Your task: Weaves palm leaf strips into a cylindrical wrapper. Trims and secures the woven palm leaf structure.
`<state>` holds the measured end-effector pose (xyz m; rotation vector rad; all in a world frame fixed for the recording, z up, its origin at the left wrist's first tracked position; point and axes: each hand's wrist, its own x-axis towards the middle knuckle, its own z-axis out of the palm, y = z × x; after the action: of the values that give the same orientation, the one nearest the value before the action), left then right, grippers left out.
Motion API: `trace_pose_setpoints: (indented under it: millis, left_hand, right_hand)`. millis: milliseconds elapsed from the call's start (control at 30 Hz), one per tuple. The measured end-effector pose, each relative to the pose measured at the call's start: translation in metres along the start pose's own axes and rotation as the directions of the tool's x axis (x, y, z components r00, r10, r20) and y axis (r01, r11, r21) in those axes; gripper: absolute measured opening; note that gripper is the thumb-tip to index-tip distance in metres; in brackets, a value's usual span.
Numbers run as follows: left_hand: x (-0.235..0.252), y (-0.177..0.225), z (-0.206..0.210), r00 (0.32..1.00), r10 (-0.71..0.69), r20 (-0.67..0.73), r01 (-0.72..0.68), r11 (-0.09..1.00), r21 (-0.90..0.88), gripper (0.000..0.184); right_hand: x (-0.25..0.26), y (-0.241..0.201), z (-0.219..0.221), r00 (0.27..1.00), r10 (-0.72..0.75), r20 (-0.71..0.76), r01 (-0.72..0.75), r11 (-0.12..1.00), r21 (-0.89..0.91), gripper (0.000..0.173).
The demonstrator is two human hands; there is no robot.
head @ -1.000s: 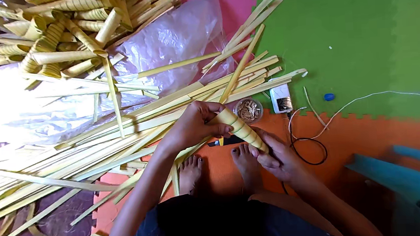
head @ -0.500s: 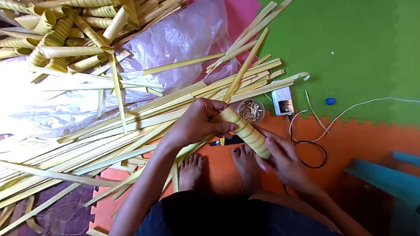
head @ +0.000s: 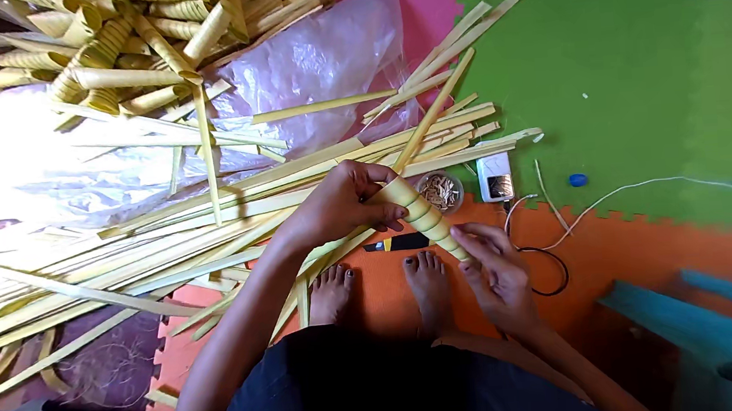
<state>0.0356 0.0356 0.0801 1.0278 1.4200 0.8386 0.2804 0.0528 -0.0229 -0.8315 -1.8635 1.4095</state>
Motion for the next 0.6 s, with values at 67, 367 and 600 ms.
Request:
trace_pose_setpoints:
  millis: [67,367,600]
  left_hand:
    - [-0.001,0.0,-0.001,1.0,0.004,-0.014,-0.004,1.0,-0.006,0.012]
    - [0.001,0.001,-0.008,1.0,0.003,-0.008,-0.003,1.0,-0.02,0.014]
    - [0.029,-0.023,-0.055,0.975,0.109,0.195,-0.1,0.994,-0.054,0.021]
  right_hand:
    - [0.003,-0.014,-0.001,0.937,0.342,0.075,-0.345,0.866,0.363,0.036]
    - [0.0,-0.013,0.007,0.86,0.488,0.149,-0.491,0.709,0.507,0.036]
    - [-0.006,0.0,0.008,0.987,0.162,-0.008,-0.157,0.964,0.215,0.036]
